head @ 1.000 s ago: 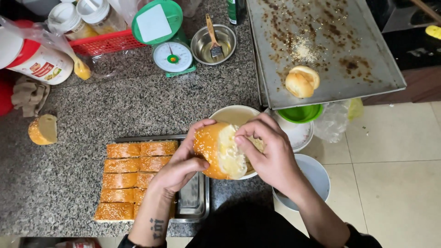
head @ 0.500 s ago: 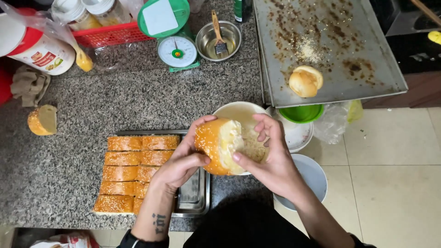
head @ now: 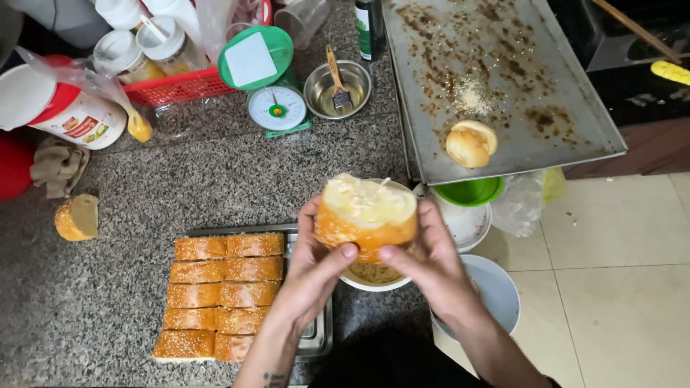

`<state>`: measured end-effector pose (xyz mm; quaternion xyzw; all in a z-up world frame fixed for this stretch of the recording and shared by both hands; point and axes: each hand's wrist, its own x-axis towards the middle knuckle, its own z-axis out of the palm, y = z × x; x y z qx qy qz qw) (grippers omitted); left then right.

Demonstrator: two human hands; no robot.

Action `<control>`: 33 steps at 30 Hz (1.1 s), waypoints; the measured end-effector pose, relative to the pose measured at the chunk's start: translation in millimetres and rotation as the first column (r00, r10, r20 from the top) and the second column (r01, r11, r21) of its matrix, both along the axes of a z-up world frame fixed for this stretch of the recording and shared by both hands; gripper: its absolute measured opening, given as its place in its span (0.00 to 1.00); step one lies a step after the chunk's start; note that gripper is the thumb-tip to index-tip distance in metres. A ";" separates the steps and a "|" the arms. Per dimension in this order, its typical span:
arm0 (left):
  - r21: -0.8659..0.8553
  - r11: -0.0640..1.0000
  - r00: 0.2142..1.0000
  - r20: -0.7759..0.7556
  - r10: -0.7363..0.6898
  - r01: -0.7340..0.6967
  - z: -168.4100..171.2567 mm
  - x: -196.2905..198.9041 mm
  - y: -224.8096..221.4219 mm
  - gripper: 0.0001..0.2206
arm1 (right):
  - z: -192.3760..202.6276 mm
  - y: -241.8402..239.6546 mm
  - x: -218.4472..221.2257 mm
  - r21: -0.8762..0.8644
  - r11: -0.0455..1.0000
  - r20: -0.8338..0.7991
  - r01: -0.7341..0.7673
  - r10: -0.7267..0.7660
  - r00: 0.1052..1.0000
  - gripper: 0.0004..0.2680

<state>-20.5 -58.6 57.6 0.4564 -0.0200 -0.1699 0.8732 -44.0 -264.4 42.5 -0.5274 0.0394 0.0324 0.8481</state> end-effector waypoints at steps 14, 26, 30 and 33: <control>0.931 0.343 0.539 0.225 -0.811 0.127 90.2 50.8 -14.6 0.54 | -2.3 -52.7 20.9 -0.110 0.986 -0.077 -0.123 0.115 0.990 0.23; 0.856 -0.512 0.658 -0.344 -0.670 -0.074 -84.9 53.8 -88.7 0.43 | -23.8 -82.9 18.9 -0.153 0.938 -0.298 0.310 -0.343 0.891 0.08; 0.785 -0.577 0.653 -0.318 -0.687 -0.225 -161.2 52.7 -101.6 0.40 | -32.7 -91.4 16.3 -0.153 0.937 -0.328 0.314 -0.348 0.878 0.07; 0.847 -0.523 0.645 -0.345 -0.682 -0.100 -79.7 61.3 -89.5 0.35 | -31.2 -104.6 9.5 -0.184 0.920 -0.359 0.346 -0.390 0.848 0.07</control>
